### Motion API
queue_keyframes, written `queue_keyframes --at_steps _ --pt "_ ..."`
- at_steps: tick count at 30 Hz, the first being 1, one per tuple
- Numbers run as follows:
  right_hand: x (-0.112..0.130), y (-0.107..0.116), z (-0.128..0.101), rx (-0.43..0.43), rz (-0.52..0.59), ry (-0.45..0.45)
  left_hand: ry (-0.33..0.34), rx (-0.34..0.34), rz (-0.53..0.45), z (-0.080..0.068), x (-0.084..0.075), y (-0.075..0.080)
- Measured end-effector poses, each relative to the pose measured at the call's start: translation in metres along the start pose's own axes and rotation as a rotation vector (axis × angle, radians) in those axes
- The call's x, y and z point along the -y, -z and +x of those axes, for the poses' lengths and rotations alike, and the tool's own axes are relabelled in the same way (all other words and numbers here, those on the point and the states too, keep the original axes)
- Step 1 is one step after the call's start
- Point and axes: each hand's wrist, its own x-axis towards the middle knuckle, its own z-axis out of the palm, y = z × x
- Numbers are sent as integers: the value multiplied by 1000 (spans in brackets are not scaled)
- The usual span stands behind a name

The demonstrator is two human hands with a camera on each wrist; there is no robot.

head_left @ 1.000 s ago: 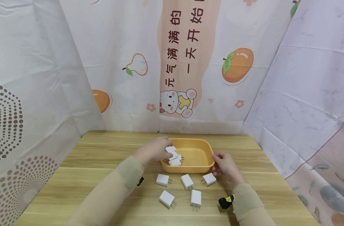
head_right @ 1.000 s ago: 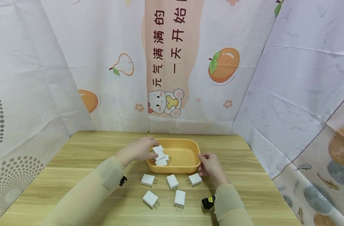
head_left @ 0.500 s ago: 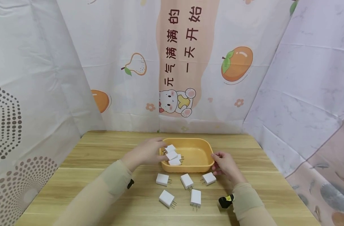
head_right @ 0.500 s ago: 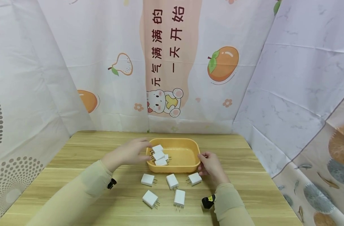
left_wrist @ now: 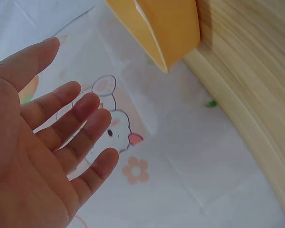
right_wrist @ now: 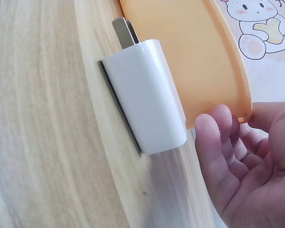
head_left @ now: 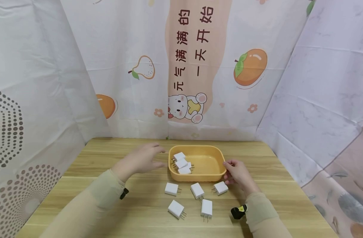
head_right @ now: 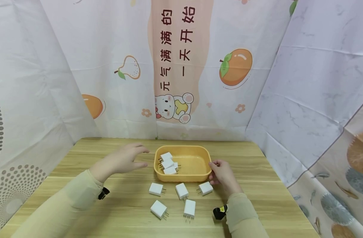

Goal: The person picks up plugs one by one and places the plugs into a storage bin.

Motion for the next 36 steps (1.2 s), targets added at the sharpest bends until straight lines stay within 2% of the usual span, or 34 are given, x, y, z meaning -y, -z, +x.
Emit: queue_keyframes --at_steps 8,19,25,36 --pt "0 0 0 3 -6 6 10 -21 33 -13 12 7" --pt "-2 -1 0 -1 -3 -6 -5 -35 69 -13 8 6" --pt "0 0 0 4 -1 4 20 -6 80 -12 8 -4" --pt "0 1 0 4 -13 4 -39 59 50 -10 -1 -30"
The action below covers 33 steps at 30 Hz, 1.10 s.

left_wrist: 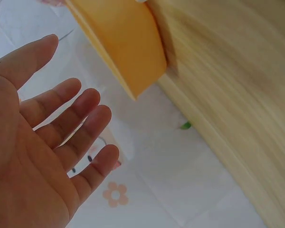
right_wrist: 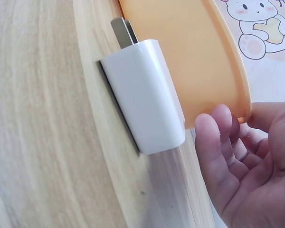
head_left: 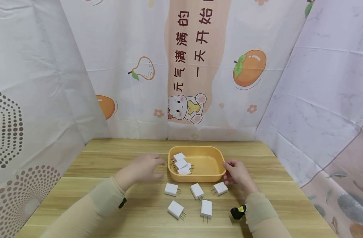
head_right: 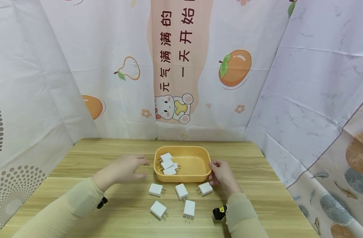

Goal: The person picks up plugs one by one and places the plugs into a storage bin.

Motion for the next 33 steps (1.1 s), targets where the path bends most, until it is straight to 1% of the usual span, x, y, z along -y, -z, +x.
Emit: queue_keyframes --at_steps 8,16,19,23,28,33 --pt "0 0 0 -6 -2 -1 -42 33 23 -1 -6 -19" --pt "1 -1 0 -4 0 0 -105 28 26 -4 -12 -33" --pt "2 -1 0 -5 2 -2 -100 61 1 -5 -14 -38" --pt "3 -1 -1 -4 0 -2 -83 119 -21 -2 -16 -50" --pt "2 -1 -1 0 -1 -7 -78 147 21 3 -19 -63" --pt "1 -1 0 -4 2 -10 -65 191 64 7 -23 -71"
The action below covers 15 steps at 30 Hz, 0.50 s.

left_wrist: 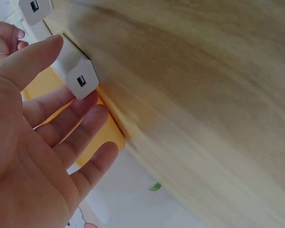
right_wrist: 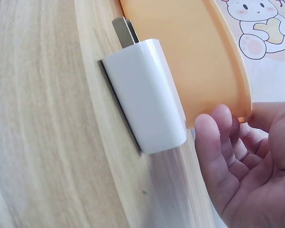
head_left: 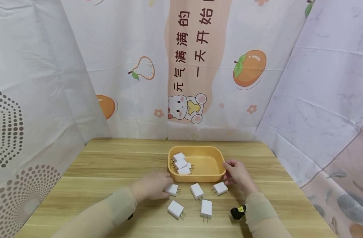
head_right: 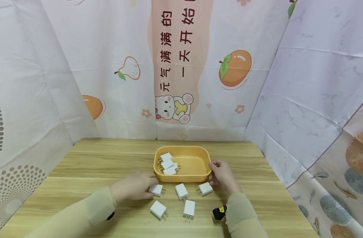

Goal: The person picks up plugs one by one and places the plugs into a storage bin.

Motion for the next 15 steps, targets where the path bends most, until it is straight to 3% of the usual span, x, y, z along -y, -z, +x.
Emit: queue_keyframes --at_steps 15 --pt "-2 1 2 10 11 2 5 45 24 7 -7 2"
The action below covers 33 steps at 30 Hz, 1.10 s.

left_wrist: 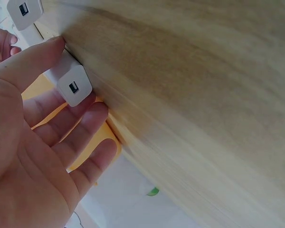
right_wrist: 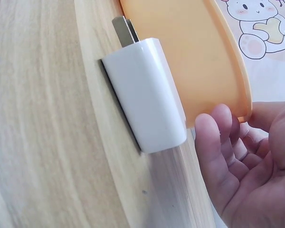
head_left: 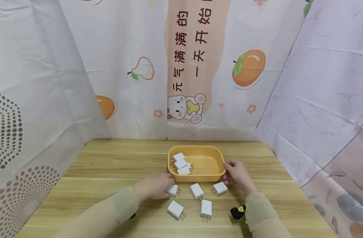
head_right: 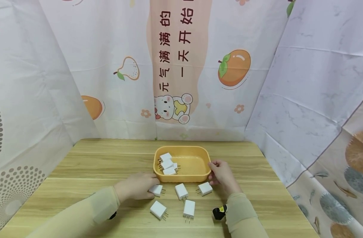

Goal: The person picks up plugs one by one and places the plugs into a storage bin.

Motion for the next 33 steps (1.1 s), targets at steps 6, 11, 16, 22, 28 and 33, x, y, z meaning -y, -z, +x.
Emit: queue_keyframes --at_steps 6,11,16,22,28,33 --pt "1 0 -2 -6 -11 1 -2 -13 9 3 1 -4" --pt "3 0 -4 -9 -10 3 -5 -15 8 3 1 -4" --pt "4 0 -4 -9 -6 -2 -14 -22 11 3 1 -4" --pt "3 0 -3 -8 -5 1 -22 -25 9 3 1 -4" --pt "2 -1 -3 -9 -6 5 -23 -23 -8 0 0 -2" --pt "2 -1 -3 -9 0 4 -24 -27 -38 -3 -1 1"
